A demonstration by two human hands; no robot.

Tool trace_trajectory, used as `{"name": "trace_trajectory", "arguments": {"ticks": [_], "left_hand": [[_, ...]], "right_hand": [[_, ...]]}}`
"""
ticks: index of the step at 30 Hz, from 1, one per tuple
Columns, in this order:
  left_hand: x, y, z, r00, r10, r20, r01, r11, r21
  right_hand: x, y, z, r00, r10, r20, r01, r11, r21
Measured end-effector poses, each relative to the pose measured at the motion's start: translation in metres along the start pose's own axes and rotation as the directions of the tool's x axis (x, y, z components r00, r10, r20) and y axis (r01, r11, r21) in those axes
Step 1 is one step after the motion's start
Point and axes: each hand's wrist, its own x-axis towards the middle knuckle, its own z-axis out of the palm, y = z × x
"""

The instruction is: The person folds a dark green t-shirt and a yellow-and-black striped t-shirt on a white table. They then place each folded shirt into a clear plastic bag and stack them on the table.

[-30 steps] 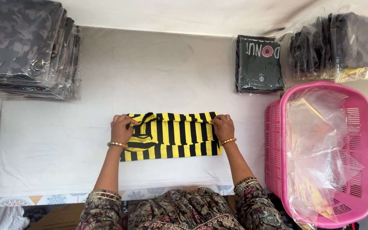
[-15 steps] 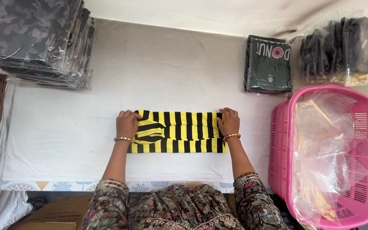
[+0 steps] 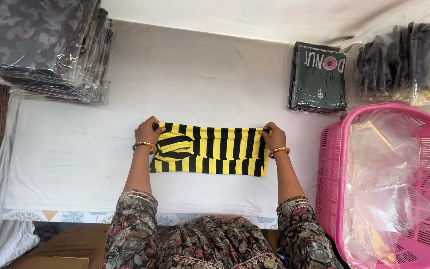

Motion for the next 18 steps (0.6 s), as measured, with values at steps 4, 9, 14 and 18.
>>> {"name": "trace_trajectory", "arguments": {"ticks": [4,9,14,18], "left_hand": [[-0.006,0.017,0.022,0.962,0.163,-0.218,-0.128,0.978,0.166],[-0.046,0.029,0.098,0.821,0.548,-0.160,-0.415,0.765,0.494],[-0.067,0.015,0.127,0.836,0.546,-0.056,-0.460,0.753,0.471],[-0.065,-0.014,0.120,0.913,0.387,-0.127,-0.268,0.805,0.529]], "right_hand": [[-0.008,-0.023,0.006,0.933,-0.276,-0.231,0.236,0.953,-0.188],[-0.051,-0.056,0.083,0.904,-0.424,-0.054,0.387,0.866,-0.315],[-0.075,-0.057,0.106,0.896,-0.424,0.135,0.431,0.751,-0.500],[-0.058,-0.012,0.080,0.978,-0.204,-0.038,0.153,0.833,-0.532]]}}
